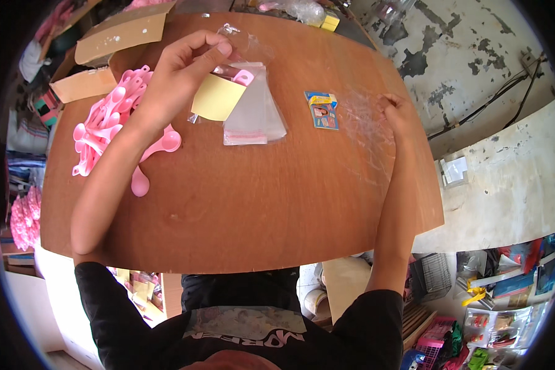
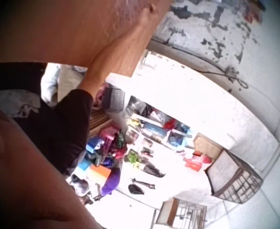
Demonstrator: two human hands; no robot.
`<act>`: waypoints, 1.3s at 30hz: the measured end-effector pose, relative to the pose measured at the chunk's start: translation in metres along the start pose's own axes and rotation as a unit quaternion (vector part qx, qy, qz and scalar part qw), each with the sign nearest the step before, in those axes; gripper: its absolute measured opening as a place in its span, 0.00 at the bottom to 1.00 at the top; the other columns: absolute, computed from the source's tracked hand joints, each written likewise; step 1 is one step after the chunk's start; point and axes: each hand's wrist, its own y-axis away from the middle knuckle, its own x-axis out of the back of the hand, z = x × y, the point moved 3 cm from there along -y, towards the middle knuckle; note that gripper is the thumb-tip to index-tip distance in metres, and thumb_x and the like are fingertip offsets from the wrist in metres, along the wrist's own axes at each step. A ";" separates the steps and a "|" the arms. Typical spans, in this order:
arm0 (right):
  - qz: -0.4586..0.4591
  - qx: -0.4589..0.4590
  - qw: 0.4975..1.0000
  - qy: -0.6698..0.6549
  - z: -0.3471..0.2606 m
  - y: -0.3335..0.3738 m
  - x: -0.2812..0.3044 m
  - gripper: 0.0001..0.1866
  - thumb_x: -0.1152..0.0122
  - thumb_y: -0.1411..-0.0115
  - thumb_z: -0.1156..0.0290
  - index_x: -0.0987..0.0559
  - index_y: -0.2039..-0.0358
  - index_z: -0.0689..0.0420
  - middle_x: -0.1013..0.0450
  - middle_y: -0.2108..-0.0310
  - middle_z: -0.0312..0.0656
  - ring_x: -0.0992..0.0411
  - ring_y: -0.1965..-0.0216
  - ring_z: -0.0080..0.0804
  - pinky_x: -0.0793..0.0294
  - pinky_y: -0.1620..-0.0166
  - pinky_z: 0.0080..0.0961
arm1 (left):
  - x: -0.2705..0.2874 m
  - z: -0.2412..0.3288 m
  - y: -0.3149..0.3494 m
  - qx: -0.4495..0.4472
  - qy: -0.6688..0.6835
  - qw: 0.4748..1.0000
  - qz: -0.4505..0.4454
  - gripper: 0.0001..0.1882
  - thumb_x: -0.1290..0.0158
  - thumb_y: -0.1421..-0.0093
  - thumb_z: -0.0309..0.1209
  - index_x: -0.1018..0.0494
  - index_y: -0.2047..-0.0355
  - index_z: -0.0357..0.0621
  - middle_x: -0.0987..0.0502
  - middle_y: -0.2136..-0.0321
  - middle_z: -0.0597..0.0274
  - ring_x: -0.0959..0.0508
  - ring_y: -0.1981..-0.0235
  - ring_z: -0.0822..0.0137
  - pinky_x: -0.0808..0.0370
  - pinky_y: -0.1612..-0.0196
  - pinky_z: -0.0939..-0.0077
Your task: Packaging small pink plastic spoons and yellow cards into clear plastic zip bags.
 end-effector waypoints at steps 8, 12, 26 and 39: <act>-0.201 0.207 0.947 -0.140 -0.132 0.114 -0.090 0.15 0.36 0.41 0.64 0.20 0.56 0.57 0.24 0.67 0.33 0.27 0.64 0.22 0.28 0.60 0.21 | -0.006 -0.005 0.007 0.011 0.021 1.000 -0.005 0.10 0.48 0.35 0.33 0.25 0.60 0.39 0.21 0.69 0.64 0.21 0.67 0.77 0.25 0.68 0.82; -0.241 0.251 0.904 -0.248 -0.178 0.152 -0.148 0.16 0.35 0.42 0.67 0.21 0.55 0.59 0.23 0.65 0.34 0.26 0.63 0.21 0.27 0.58 0.20 | -0.010 -0.008 0.010 -0.017 0.012 1.000 -0.016 0.10 0.47 0.35 0.34 0.25 0.60 0.39 0.21 0.69 0.66 0.23 0.68 0.79 0.26 0.67 0.83; -0.162 0.337 0.902 -0.216 -0.237 0.150 -0.126 0.08 0.36 0.43 0.71 0.18 0.67 0.63 0.22 0.71 0.36 0.27 0.68 0.18 0.29 0.62 0.17 | -0.004 -0.014 0.004 -0.061 -0.037 0.992 -0.100 0.38 0.35 0.47 0.36 0.41 0.41 0.37 0.29 0.50 0.51 0.27 0.49 0.63 0.29 0.46 0.69; -0.266 0.263 0.903 -0.211 -0.179 0.141 -0.159 0.15 0.42 0.37 0.65 0.22 0.56 0.63 0.23 0.64 0.39 0.27 0.64 0.22 0.27 0.59 0.23 | -0.007 -0.021 0.004 -0.013 0.013 0.999 -0.051 0.23 0.39 0.43 0.25 0.34 0.49 0.35 0.21 0.61 0.56 0.22 0.59 0.71 0.24 0.55 0.77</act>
